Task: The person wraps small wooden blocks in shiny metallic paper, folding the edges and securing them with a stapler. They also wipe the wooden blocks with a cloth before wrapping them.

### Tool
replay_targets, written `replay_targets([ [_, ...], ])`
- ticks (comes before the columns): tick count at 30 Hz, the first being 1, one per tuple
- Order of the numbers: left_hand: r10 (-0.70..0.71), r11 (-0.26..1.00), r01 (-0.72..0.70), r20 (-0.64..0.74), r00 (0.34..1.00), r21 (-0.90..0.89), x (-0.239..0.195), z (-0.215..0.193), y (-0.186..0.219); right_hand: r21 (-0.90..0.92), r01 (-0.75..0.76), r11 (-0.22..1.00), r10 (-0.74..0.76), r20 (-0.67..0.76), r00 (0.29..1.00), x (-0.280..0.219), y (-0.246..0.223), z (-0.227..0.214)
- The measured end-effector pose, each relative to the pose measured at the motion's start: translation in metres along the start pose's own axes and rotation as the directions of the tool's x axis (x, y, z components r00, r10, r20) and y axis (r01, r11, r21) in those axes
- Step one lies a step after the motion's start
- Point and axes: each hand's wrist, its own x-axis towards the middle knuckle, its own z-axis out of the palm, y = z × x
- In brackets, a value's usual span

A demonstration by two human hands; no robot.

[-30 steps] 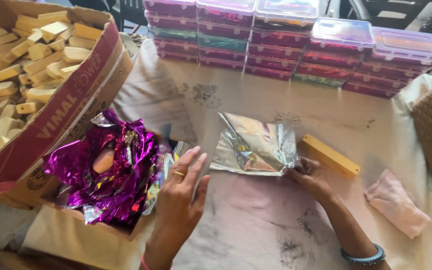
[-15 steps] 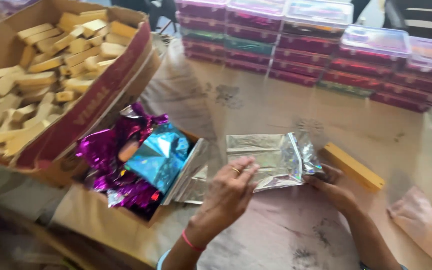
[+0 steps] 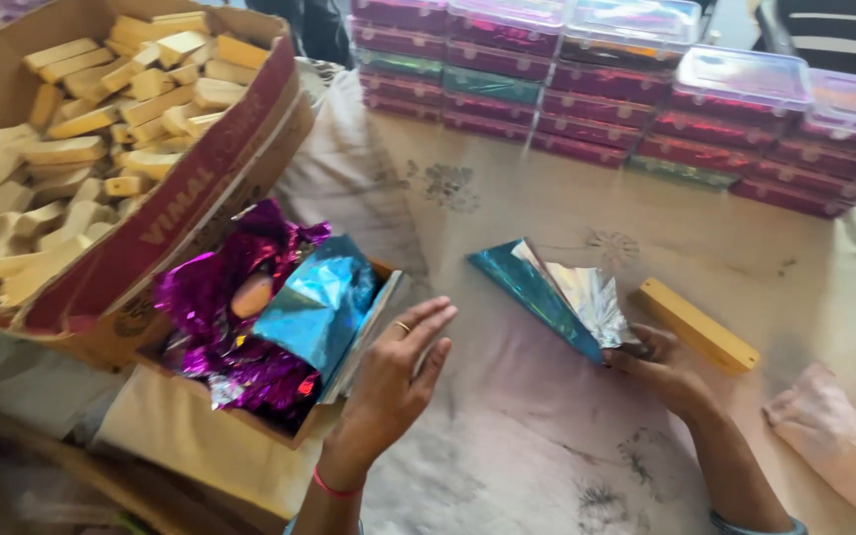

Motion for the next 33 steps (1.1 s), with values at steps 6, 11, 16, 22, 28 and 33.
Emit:
replay_targets([
  [6, 0.083, 0.996, -0.084, -0.061, 0.995, -0.026, 0.036, 0.014, 0.014, 0.063, 0.013, 0.998, -0.026, 0.224, 0.974, -0.005, -0.009, -0.012],
  [11, 0.138, 0.99, -0.138, -0.047, 0.989, -0.009, 0.07, 0.059, -0.021, 0.09, 0.065, 0.994, -0.093, 0.343, 0.935, -0.009, -0.022, -0.007],
  [16, -0.106, 0.98, 0.071, 0.187, 0.977, 0.184, 0.101, 0.143, -0.11, 0.022, 0.074, 0.997, -0.077, 0.351, 0.933, -0.013, -0.026, -0.005],
  [22, -0.328, 0.869, 0.438, 0.395, 0.858, -0.23, 0.127, 0.197, -0.144, -0.11, -0.061, 0.992, 0.084, 0.219, 0.972, -0.013, -0.025, 0.0],
  [28, -0.291, 0.896, 0.394, 0.399, 0.87, -0.206, 0.125, 0.213, -0.161, -0.149, -0.021, 0.989, 0.059, 0.255, 0.965, -0.019, -0.053, 0.007],
  [33, -0.265, 0.898, 0.372, 0.386, 0.884, -0.235, 0.127, 0.212, -0.157, -0.237, 0.058, 0.97, 0.004, 0.253, 0.967, -0.019, -0.048, 0.005],
])
